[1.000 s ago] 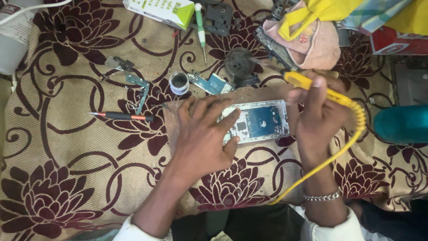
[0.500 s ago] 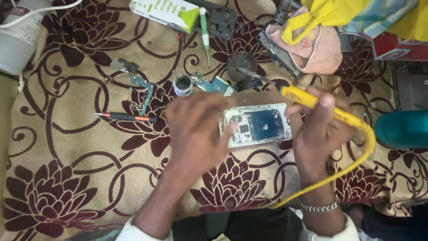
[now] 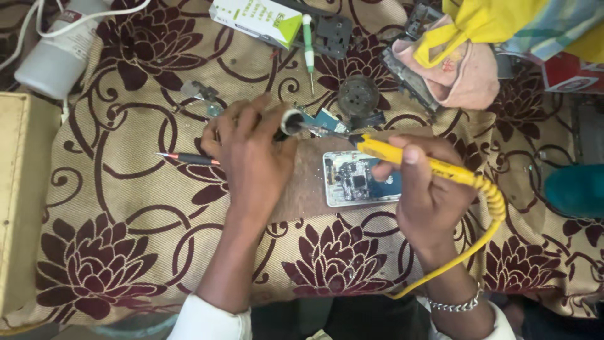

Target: The person uses a soldering iron to apply heat to various points on a circuit board. They repeatedly dip the iron into a small container of flux and continue soldering different areas of the board throughout the clip.

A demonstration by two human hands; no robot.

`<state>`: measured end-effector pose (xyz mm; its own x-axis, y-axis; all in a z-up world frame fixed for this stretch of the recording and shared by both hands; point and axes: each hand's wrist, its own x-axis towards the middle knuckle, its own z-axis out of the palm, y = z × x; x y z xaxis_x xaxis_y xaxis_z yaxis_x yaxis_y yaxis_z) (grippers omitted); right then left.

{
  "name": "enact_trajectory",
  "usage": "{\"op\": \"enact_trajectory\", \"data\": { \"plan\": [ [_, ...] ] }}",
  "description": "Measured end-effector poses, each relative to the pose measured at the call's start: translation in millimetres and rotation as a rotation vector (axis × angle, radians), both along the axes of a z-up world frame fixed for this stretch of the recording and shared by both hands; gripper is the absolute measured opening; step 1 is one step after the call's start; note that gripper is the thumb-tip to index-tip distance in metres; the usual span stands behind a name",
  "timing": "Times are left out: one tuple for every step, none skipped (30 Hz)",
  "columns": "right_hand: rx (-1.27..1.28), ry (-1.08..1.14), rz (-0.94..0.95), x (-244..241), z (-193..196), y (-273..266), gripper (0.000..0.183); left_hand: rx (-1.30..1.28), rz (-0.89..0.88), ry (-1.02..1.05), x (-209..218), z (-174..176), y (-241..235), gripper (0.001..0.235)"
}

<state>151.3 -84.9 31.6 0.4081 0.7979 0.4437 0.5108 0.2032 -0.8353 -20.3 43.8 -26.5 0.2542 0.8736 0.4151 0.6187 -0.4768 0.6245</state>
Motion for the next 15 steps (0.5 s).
{"op": "enact_trajectory", "data": {
  "plan": [
    [0.006, 0.001, 0.012, -2.4, 2.4, -0.9, 0.028, 0.041, -0.035, 0.0, -0.3, 1.4, -2.7, 0.045],
    [0.009, 0.004, 0.02, -4.0, 4.7, -2.1, 0.027, 0.079, -0.074, 0.001, -0.2, 2.4, -4.8, 0.045],
    [-0.001, -0.155, 0.036, -3.6, 8.2, -4.0, 0.026, 0.094, -0.079, 0.007, 0.1, 3.0, -5.1, 0.045],
    [-0.016, -0.312, 0.052, -3.9, 12.1, -8.4, 0.026, 0.106, -0.084, 0.013, -0.5, 2.9, -6.3, 0.045],
    [-0.031, -0.469, 0.07, -4.4, 15.5, -12.3, 0.026, 0.119, -0.089, 0.02, -0.8, 2.5, -7.2, 0.045],
    [-0.025, -0.499, 0.071, -6.6, 17.2, -14.8, 0.025, 0.146, -0.082, 0.03, -1.0, 1.9, -7.3, 0.043],
    [-0.018, -0.53, 0.073, -11.0, 17.5, -17.4, 0.025, 0.173, -0.076, 0.04, -0.9, 1.0, -7.3, 0.042],
    [-0.011, -0.559, 0.075, -14.4, 17.2, -19.6, 0.024, 0.201, -0.069, 0.05, -0.8, -0.1, -7.4, 0.04],
    [-0.001, -0.522, 0.093, -16.7, 16.4, -21.2, 0.025, 0.208, -0.06, 0.043, -0.9, -1.4, -7.3, 0.038],
    [0.009, -0.484, 0.111, -18.8, 14.7, -22.1, 0.026, 0.216, -0.051, 0.037, -1.1, -2.7, -7.2, 0.036],
    [0.02, -0.447, 0.129, -19.9, 12.8, -22.6, 0.027, 0.223, -0.042, 0.031, -1.5, -3.8, -7.5, 0.035],
    [0.012, -0.353, 0.122, -19.4, 10.7, -21.7, 0.026, 0.204, -0.056, -0.007, -1.6, -4.4, -7.5, 0.034],
    [0.004, -0.259, 0.115, -18.2, 8.5, -20.4, 0.026, 0.184, -0.071, -0.045, -1.9, -4.8, -8.0, 0.033],
    [-0.002, -0.166, 0.109, -16.8, 6.5, -19.4, 0.026, 0.165, -0.084, -0.084, -2.1, -5.1, -7.9, 0.033],
    [0.045, -0.098, 0.088, -15.7, 4.3, -19.0, 0.026, 0.172, -0.089, -0.09, -1.0, -5.6, -6.9, 0.032]
  ]
}}
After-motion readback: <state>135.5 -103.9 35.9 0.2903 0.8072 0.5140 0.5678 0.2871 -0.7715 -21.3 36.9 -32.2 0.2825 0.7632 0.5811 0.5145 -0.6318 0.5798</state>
